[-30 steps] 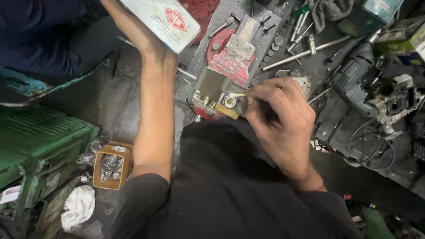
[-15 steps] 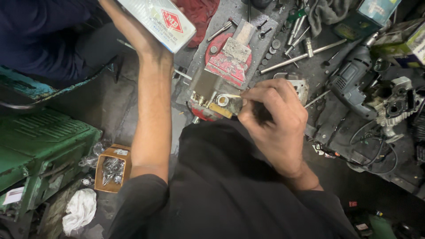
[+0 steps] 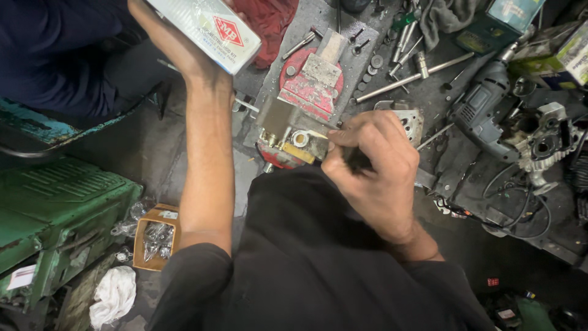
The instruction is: The person wipes an engine component with a cloth and works at it with a screwdriver, then opens a small parts box, takes out a gasket, and fits it onto the engine crankcase on the bench. They then use a socket wrench on a small engine part, handling fasteners by hand.
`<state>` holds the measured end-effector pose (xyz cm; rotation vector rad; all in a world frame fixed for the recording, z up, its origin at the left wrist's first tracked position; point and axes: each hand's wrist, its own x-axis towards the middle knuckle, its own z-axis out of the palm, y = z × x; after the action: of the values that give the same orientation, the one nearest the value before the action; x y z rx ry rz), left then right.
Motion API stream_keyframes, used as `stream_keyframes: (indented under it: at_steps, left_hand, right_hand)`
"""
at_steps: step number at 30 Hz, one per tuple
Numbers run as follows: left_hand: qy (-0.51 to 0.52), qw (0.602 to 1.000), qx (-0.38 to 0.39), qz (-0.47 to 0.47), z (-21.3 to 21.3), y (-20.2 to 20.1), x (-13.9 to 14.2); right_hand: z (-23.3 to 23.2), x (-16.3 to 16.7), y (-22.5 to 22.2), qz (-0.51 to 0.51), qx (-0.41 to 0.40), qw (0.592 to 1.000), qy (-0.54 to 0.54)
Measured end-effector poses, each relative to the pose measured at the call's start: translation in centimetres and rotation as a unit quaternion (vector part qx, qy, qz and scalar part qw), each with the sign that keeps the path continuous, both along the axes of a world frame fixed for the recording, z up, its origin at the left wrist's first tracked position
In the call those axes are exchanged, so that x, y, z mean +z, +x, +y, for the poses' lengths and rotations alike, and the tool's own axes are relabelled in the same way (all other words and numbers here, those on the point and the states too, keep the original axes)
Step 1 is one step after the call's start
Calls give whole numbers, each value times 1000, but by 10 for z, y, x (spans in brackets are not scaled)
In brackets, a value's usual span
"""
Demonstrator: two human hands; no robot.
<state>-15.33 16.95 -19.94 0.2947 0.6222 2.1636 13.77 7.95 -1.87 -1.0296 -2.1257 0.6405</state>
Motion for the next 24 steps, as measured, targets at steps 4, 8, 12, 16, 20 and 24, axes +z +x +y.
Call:
stream_keyframes:
  at_steps: [4,8,12,16,20,24]
  left_hand:
    - [-18,1000,1,5,-2,4,7]
    - [9,1000,-12,-15,-3,8,16]
    - [-12,1000,-26,-10,-5,12,26]
    - [-21,999,-41,4,-6,12,30]
    - [-9,1000,-25,-4,-4,12,29]
    - [-2,999,-41,-12,-3,11,28]
  right_hand:
    - [1,0,1,11,6,1000,3]
    - [0,0,2,8,15,1000,-3]
    - [0,0,1,3,23,1000,-9]
    - [-1,1,1,2,22,1000,-13]
    - [-1,1,2,3,34,999,-16]
    - [-1,1,2,13,33,999,-11]
